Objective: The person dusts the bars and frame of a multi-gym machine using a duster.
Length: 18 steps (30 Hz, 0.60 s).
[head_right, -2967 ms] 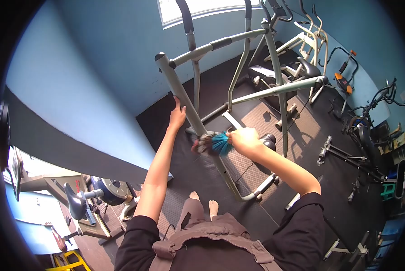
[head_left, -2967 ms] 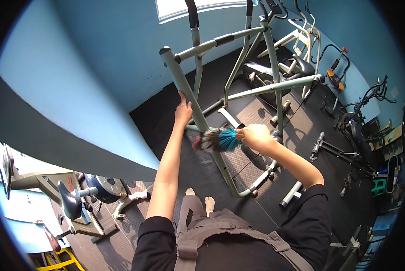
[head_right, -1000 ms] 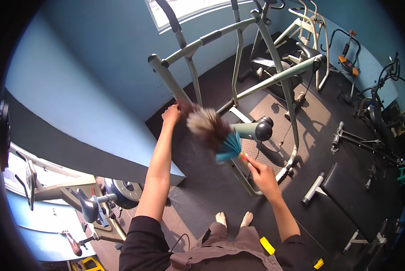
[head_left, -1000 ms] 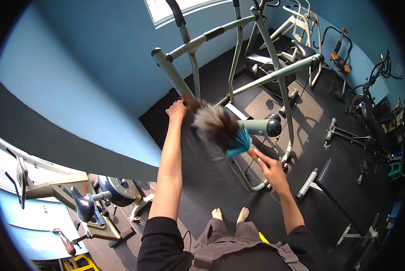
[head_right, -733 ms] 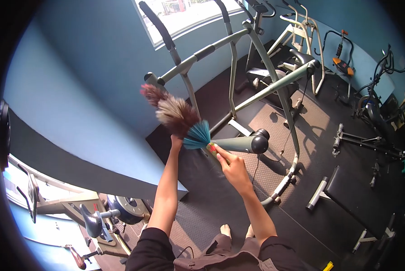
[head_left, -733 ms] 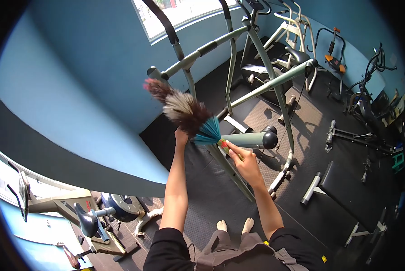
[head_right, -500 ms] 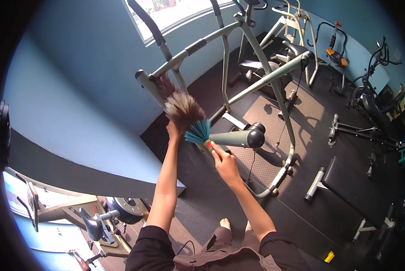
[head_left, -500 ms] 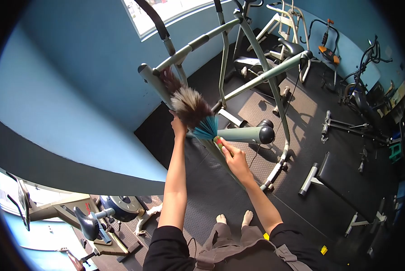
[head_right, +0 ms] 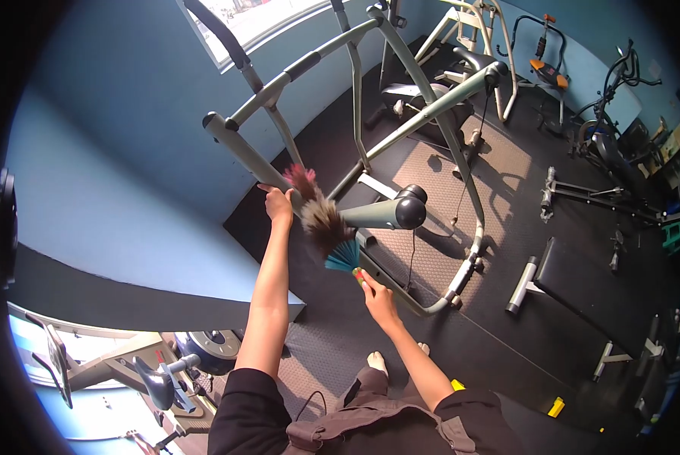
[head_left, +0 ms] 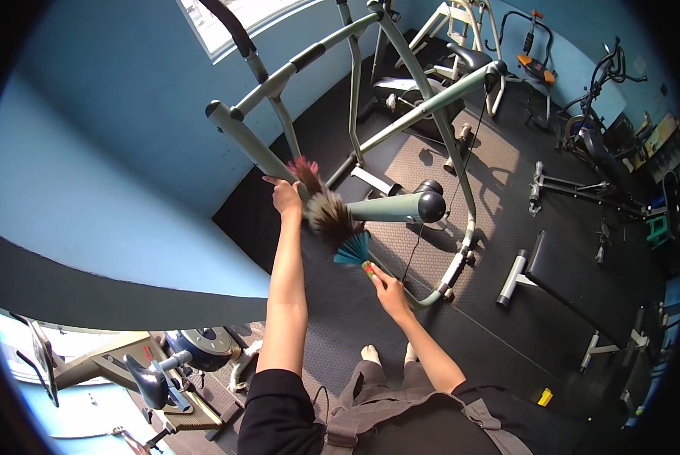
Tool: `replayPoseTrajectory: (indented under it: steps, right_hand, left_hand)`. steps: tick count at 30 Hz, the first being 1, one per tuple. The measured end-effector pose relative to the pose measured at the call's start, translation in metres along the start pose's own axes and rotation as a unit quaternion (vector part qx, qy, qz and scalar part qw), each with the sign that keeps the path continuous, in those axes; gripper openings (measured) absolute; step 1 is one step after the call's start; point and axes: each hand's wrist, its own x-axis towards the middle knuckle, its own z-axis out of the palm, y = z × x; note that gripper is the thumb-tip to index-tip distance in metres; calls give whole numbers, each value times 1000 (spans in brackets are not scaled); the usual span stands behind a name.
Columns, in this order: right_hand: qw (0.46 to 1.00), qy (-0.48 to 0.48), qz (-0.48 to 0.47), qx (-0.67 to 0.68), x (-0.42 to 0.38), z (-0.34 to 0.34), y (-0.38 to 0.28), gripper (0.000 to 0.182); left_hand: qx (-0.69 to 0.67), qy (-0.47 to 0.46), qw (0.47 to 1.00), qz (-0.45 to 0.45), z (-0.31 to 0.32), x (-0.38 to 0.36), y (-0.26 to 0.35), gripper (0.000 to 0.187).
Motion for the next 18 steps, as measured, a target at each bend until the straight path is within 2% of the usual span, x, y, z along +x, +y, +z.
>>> replayPoseTrajectory:
  steps: [5,8,9,10,12,13,14,15,16,18]
  right_hand:
    - [999,21,-4,-26,-55,-35,76,30]
    - [994,66,-66,-52,-93,-78,69,28]
    - [985,99,-124,-70,-103,-90,69,29]
    - [981,106,-131,-91,-111,-105,69,29]
    - [966,150,-170,-125,-120,-126,68,30]
    - [961,179,-178,-111,-122,-132,60,30]
    - [961,181,-176,-110,-122,-131,61,30]
    - [957,200,-186,-100,-120,-128,66,29]
    - [951,219,-197,-91,-118,-124,72,29]
    - [952,227,-195,-65,-112,-106,86,28]
  left_hand:
    - [-13,-29,999,-3,-11,-3,4,94]
    - [21,-38,999,11,-6,3,-2,98]
    - [11,-43,999,-2,-17,4,1,81]
    - [25,-81,996,-8,-23,11,-1,57]
    - [50,-115,992,8,-55,4,18,43]
    - [24,-136,989,57,-69,0,30,39]
    - [25,-137,988,60,-71,-4,40,39]
    - [-123,-128,980,94,-72,-7,51,36]
    - [-269,-115,948,125,-72,-13,63,33]
    - [-401,-66,894,187,-99,-43,100,28]
